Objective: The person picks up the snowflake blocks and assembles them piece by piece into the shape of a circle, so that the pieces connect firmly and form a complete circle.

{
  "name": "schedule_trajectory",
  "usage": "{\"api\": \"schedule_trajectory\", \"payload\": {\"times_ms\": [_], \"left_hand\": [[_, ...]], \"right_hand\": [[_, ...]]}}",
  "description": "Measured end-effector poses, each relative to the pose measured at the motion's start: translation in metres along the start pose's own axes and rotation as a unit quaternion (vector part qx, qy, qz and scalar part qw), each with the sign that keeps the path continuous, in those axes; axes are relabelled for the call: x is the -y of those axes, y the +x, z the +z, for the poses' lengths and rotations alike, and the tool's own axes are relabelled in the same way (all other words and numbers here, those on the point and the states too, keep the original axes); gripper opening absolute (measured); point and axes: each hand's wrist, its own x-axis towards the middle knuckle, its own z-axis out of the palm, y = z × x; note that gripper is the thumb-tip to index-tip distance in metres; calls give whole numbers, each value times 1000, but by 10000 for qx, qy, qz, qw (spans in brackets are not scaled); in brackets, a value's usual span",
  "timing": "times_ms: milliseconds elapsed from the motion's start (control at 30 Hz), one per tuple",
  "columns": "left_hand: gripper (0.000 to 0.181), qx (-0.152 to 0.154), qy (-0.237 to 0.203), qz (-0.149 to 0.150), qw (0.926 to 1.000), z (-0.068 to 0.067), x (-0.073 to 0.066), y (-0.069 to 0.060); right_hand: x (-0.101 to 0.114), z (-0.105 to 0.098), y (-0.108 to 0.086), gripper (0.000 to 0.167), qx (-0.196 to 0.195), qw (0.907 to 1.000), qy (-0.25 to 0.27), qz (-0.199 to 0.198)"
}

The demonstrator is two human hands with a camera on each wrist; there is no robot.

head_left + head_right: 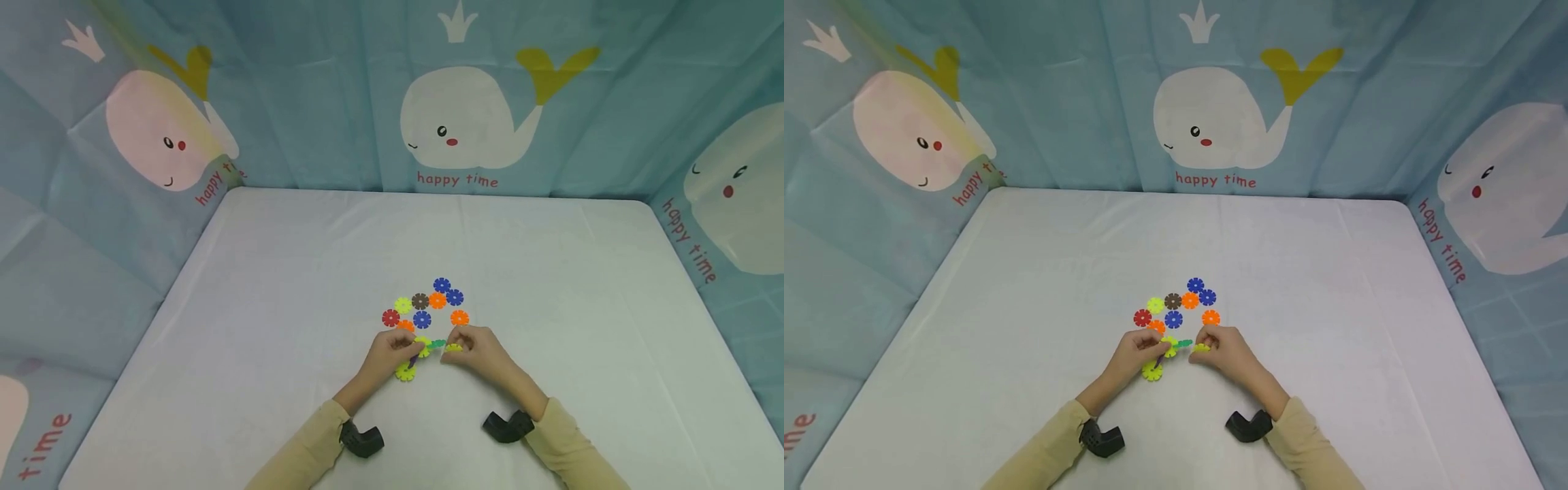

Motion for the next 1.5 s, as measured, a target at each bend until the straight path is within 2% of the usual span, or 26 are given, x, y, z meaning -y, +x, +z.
{"api": "schedule_trajectory", "payload": {"times_ms": [100,233,367,433,667,933,1133,1367,1500], "left_hand": [[12,128,73,35,9999,-1,0,0],[13,143,116,50,9998,-1,-1,1],[14,147,123,-16,9998,-1,-2,1],[14,148,154,-41,9998,-1,-3,1],[14,143,184,-13,9997,-3,-3,-1],[13,296,-98,290,9991,-3,1,0],[11,358,-59,496,9981,-4,2,-2],[11,261,40,565,9981,-2,0,-1],[11,166,250,581,9979,-1,0,-1]], "right_hand": [[-2,0,0,21,-318,9933,1027,424],[-2,-2,1,19,-419,9750,2128,493],[-2,-2,1,16,-494,9543,2906,487],[-1,-1,2,16,-423,9485,3104,471],[-1,0,3,16,-108,9441,3274,378],[-6,-1,1,12,130,9500,3116,118],[-9,0,0,14,286,9522,3037,138],[-7,-1,1,14,254,9527,3018,240],[-5,2,1,16,177,9511,3077,203]]}}
